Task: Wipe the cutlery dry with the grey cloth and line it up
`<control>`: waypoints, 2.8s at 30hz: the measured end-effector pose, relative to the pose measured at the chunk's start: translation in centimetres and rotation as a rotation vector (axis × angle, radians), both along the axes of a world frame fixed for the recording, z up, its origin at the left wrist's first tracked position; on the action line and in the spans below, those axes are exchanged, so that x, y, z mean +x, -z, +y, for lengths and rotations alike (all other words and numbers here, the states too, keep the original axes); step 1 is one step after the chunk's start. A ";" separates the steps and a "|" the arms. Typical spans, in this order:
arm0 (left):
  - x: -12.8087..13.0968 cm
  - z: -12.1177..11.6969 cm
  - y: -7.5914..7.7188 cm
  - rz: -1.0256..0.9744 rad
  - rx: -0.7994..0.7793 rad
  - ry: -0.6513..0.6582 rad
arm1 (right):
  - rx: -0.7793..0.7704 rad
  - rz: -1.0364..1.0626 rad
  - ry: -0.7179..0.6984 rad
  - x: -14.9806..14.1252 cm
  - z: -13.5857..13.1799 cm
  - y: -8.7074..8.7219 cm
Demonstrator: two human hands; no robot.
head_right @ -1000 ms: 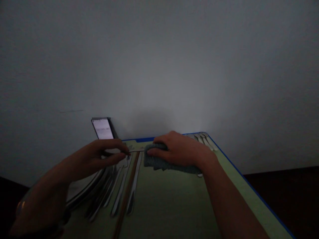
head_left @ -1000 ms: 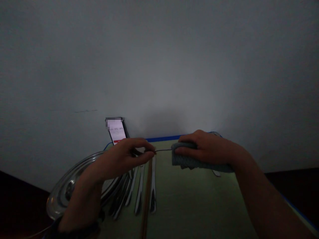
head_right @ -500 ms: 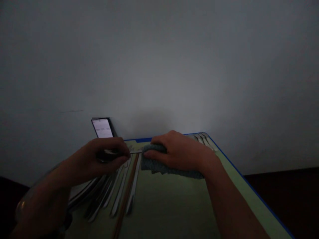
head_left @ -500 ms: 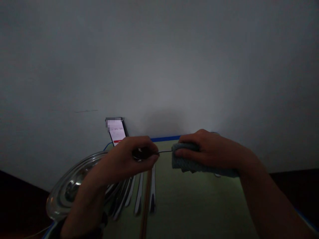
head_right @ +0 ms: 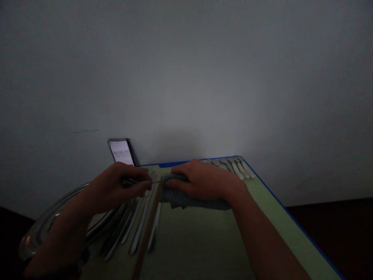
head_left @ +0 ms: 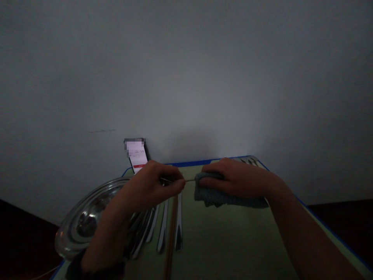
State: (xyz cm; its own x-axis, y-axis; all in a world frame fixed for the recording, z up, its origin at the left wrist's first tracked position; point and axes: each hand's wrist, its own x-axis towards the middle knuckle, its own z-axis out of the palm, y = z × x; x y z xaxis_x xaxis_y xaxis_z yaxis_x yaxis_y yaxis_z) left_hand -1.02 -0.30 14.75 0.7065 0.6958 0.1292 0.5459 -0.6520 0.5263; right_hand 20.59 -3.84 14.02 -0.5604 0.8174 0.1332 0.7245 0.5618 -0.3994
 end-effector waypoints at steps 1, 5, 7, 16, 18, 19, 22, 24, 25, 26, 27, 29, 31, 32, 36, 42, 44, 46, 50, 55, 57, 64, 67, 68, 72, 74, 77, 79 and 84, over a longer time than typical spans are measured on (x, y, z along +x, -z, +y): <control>-0.4 0.1 -0.1 -0.007 -0.019 -0.027 | -0.006 0.010 0.011 0.2 0.0 -0.1; -1.1 0.4 0.2 -0.084 -0.088 -0.098 | 0.014 0.035 0.068 0.7 -0.2 -0.2; -0.9 0.4 0.5 -0.149 -0.120 -0.118 | 0.039 0.018 0.086 0.6 -0.4 -0.2; 0.7 -0.2 0.2 -0.184 -0.040 -0.131 | 0.053 0.027 0.096 0.3 -0.4 -0.2; 0.7 -0.1 0.3 -0.196 0.126 -0.132 | 0.007 0.066 0.110 0.7 -0.3 -0.2; 0.8 -0.1 0.4 -0.205 0.212 -0.117 | -0.023 0.102 0.115 1.0 -0.3 -0.2; 0.9 0.0 0.6 -0.199 0.372 -0.009 | -0.121 0.212 0.101 1.6 0.0 0.1; 1.0 0.2 0.7 -0.173 0.415 0.039 | -0.160 0.219 0.082 1.7 0.3 0.3; 1.0 0.3 0.8 -0.157 0.431 0.041 | -0.168 0.200 0.074 1.6 0.5 0.4; 0.9 0.5 0.9 -0.135 0.442 0.035 | -0.170 0.172 0.065 1.5 0.6 0.6; 0.7 0.7 0.9 -0.108 0.444 0.027 | -0.170 0.136 0.053 1.4 0.8 0.7; 0.2 1.2 1.1 -0.043 0.417 0.005 | -0.174 0.063 0.037 1.3 1.0 0.9; -0.6 1.7 1.2 0.023 0.360 -0.029 | -0.186 0.020 0.048 1.6 1.1 0.9; -0.9 1.9 1.3 0.045 0.336 -0.049 | -0.188 0.017 0.066 1.9 1.1 0.9; -0.9 1.9 1.5 0.065 0.334 -0.094 | -0.152 0.038 0.115 2.3 0.9 0.5; 1.9 1.1 2.1 0.048 0.372 0.046 | 0.021 -0.021 0.047 0.6 1.1 0.7; 2.1 1.0 2.1 0.006 0.368 0.040 | 0.017 0.005 0.036 0.5 1.2 0.8; 1.7 0.9 1.8 -0.037 0.347 0.033 | -0.025 0.058 0.040 1.0 1.1 0.7; -0.2 1.3 0.9 -0.053 0.353 -0.031 | -0.115 0.143 0.083 2.4 0.9 0.3; -0.5 1.4 1.2 -0.052 0.400 -0.154 | -0.075 0.144 0.112 2.1 0.9 0.2; 0.7 1.2 1.7 -0.044 0.397 -0.125 | -0.022 0.086 0.089 1.4 1.0 0.3; 2.7 1.7 2.7 0.057 0.310 -0.055 | 0.022 -0.001 0.013 -0.5 1.8 1.7; 0.5 2.3 1.8 0.108 0.281 -0.195 | 0.009 -0.034 0.060 -0.5 2.3 2.3; -0.5 2.4 1.4 0.106 0.264 -0.242 | 0.003 -0.043 0.066 -0.2 2.5 2.5; -3.3 2.5 0.0 0.146 0.291 -0.425 | -0.013 -0.087 0.149 1.5 3.3 3.1; -3.8 2.4 -0.5 0.141 0.369 -0.550 | -0.027 -0.130 0.242 2.2 3.5 3.3; -3.1 2.2 -0.6 0.071 0.470 -0.654 | -0.096 -0.151 0.250 2.7 3.6 3.3; -2.0 2.0 -0.1 0.052 0.495 -0.618 | -0.153 -0.118 0.240 2.9 3.1 2.9; 1.4 1.7 1.8 -0.007 0.451 -0.309 | 0.071 0.055 0.466 3.2 1.2 1.6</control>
State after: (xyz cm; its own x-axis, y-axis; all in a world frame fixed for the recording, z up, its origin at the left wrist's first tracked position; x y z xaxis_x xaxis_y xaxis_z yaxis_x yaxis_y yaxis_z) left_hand 0.42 1.38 12.91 0.4757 0.7454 0.4669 0.7452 -0.6236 0.2363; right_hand 23.81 -2.61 12.42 -0.1271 0.9679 0.2170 0.8846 0.2095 -0.4165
